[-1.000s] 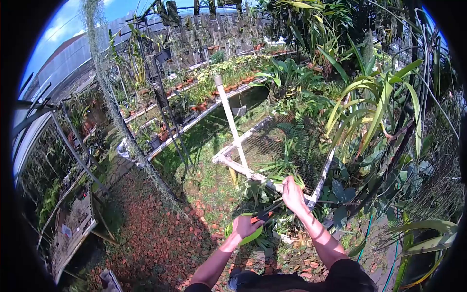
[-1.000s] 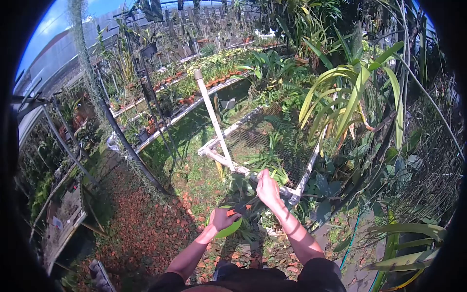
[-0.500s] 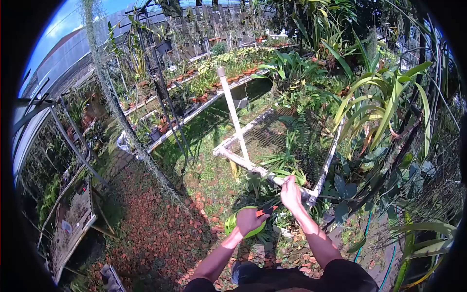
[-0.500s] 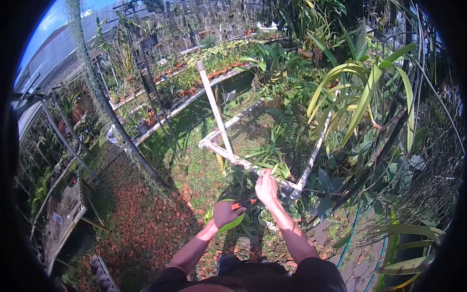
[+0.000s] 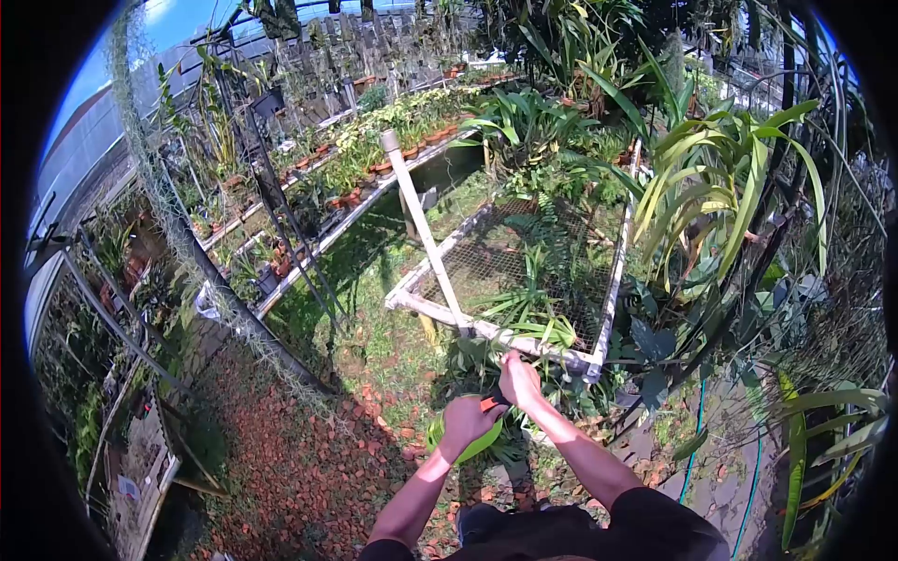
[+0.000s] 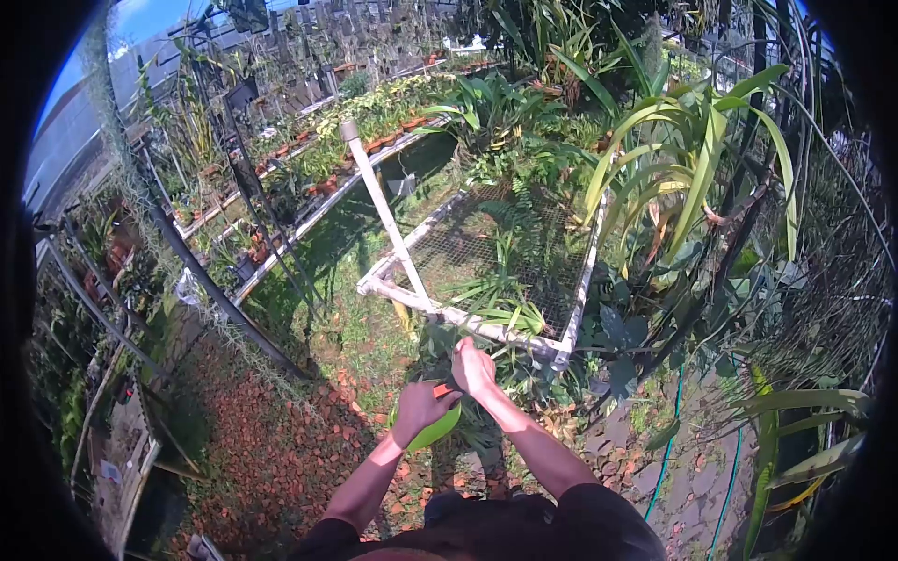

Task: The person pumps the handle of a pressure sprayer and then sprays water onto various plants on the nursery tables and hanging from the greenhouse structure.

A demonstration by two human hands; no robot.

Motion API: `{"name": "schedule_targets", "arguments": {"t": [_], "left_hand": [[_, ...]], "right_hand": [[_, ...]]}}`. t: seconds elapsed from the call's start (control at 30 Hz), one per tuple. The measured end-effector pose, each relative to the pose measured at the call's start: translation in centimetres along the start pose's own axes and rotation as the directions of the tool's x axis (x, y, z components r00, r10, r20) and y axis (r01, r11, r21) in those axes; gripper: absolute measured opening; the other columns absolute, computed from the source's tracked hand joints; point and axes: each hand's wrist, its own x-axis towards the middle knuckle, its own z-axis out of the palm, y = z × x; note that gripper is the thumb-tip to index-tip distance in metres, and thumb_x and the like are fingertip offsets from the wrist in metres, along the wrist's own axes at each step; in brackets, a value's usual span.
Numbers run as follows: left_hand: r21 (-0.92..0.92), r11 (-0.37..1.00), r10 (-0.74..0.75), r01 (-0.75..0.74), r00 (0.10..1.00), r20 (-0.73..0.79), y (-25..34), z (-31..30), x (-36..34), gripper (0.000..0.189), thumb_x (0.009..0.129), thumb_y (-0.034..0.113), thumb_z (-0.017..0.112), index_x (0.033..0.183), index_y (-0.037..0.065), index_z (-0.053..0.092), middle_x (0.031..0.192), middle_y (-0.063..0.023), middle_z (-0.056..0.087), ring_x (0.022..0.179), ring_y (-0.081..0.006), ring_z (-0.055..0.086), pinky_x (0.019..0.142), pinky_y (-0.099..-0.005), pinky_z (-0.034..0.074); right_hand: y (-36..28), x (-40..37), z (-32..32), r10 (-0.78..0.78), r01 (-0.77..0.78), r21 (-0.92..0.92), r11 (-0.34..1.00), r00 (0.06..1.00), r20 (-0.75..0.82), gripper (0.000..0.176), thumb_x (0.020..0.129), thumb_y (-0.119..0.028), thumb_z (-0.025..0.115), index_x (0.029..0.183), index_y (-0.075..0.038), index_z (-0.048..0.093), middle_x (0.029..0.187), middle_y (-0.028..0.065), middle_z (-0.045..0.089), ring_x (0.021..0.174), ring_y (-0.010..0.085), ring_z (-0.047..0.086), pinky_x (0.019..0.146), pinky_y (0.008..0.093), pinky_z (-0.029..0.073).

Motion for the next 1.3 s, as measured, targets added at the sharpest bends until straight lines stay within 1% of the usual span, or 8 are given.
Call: {"name": "schedule_targets", "arguments": {"t": [0.13, 0.27, 0.37, 0.47, 0.9, 1.17, 1.27, 1.3], "left_hand": [[0.005, 0.999, 0.053, -0.053, 0.998, -0.036, -4.1, -0.7, -0.7, 0.053, 0.074, 0.056, 0.071, 0.073, 0.004, 0.068, 0.061, -0.0178, 0.062, 0.058, -0.0381, 0.062, 0.054, -0.0444, 0.048], [-0.003, 1.0, -0.007, 0.007, 0.997, 0.078, -4.4, -2.8, 0.1, 0.043, 0.076, 0.053, 0.071, 0.081, 0.01, 0.072, 0.065, -0.0162, 0.064, 0.061, -0.0373, 0.063, 0.054, -0.0432, 0.047], [0.002, 0.999, -0.042, 0.043, 0.992, 0.122, -8.4, -3.4, 0.6, 0.044, 0.077, 0.055, 0.07, 0.08, 0.01, 0.072, 0.064, -0.0156, 0.064, 0.061, -0.037, 0.063, 0.054, -0.0441, 0.047], [0.088, 0.992, 0.083, -0.091, 0.993, 0.087, -8.7, -3.6, 1.8, 0.055, 0.076, 0.06, 0.068, 0.075, 0.006, 0.068, 0.063, -0.0163, 0.063, 0.06, -0.0364, 0.064, 0.053, -0.0453, 0.047], [0.074, 0.982, 0.17, -0.175, 0.983, 0.076, -11.9, -6.7, 1.6, 0.047, 0.077, 0.056, 0.069, 0.083, 0.01, 0.069, 0.061, -0.0137, 0.062, 0.057, -0.0359, 0.062, 0.052, -0.044, 0.047], [-0.311, 0.944, -0.071, 0.112, 0.987, 0.141, -11.7, -6.4, 0.2, 0.041, 0.08, 0.041, 0.072, 0.093, 0.002, 0.068, 0.073, -0.0158, 0.066, 0.069, -0.0323, 0.066, 0.066, -0.04, 0.051], [-0.707, 0.692, 0.025, 0.142, 0.975, 0.221, -11.0, -3.7, -0.4, 0.043, 0.082, 0.033, 0.072, 0.106, -0.001, 0.06, 0.088, -0.0146, 0.067, 0.083, -0.0261, 0.067, 0.075, -0.0353, 0.051], [-0.676, 0.722, 0.077, 0.145, 0.955, 0.288, -9.3, -4.8, -0.5, 0.048, 0.082, 0.027, 0.071, 0.116, -0.002, 0.055, 0.101, -0.0167, 0.066, 0.095, -0.0259, 0.065, 0.083, -0.0346, 0.049]], "right_hand": [[-5.0, 2.6, -5.5, 0.042, -0.041, 0.141, 0.989, 0.999, -0.006, 0.025, 0.088, -0.014, 0.044, 0.108, 0.001, 0.049, 0.08, 0.0265, 0.062, 0.083, 0.0416, 0.064, 0.077, 0.051, 0.048], [-3.0, 1.0, 5.7, -0.068, 0.067, -0.041, 0.997, 0.997, -0.034, 0.02, 0.089, -0.011, 0.044, 0.104, 0.0, 0.051, 0.078, 0.0249, 0.063, 0.072, 0.0391, 0.066, 0.073, 0.0495, 0.05], [-8.3, 2.8, -2.0, 0.042, -0.04, 0.036, 0.999, 0.998, -0.047, 0.023, 0.089, -0.011, 0.042, 0.108, 0.001, 0.048, 0.074, 0.0243, 0.062, 0.072, 0.0402, 0.065, 0.072, 0.0475, 0.05], [-6.6, 0.5, 8.2, 0.058, -0.059, 0.039, 0.997, 0.998, 0.04, 0.022, 0.09, -0.015, 0.042, 0.104, 0.001, 0.051, 0.076, 0.0241, 0.064, 0.078, 0.0413, 0.065, 0.075, 0.0478, 0.05], [-9.5, 1.3, 12.3, 0.02, -0.02, -0.001, 1.0, 0.992, -0.121, 0.017, 0.087, -0.008, 0.045, 0.101, -0.003, 0.052, 0.067, 0.0214, 0.062, 0.07, 0.0434, 0.064, 0.068, 0.0521, 0.05], [-7.7, -3.4, 8.6, 0.347, -0.35, 0.234, 0.907, 0.936, 0.058, 0.048, 0.096, -0.044, 0.049, 0.092, 0.003, 0.06, 0.076, 0.0185, 0.066, 0.074, 0.0341, 0.067, 0.071, 0.042, 0.05], [-7.1, -6.3, 10.3, 0.233, -0.461, 0.762, 0.455, 0.888, 0.398, 0.061, 0.093, -0.058, 0.052, 0.078, 0.0, 0.065, 0.069, 0.0085, 0.066, 0.064, 0.0158, 0.064, 0.061, 0.0296, 0.05], [-5.4, -6.5, 11.3, 0.223, -0.396, 0.726, 0.562, 0.918, 0.328, 0.059, 0.093, -0.057, 0.053, 0.082, 0.0, 0.065, 0.07, 0.0061, 0.065, 0.064, 0.0132, 0.063, 0.058, 0.0277, 0.049]]}}
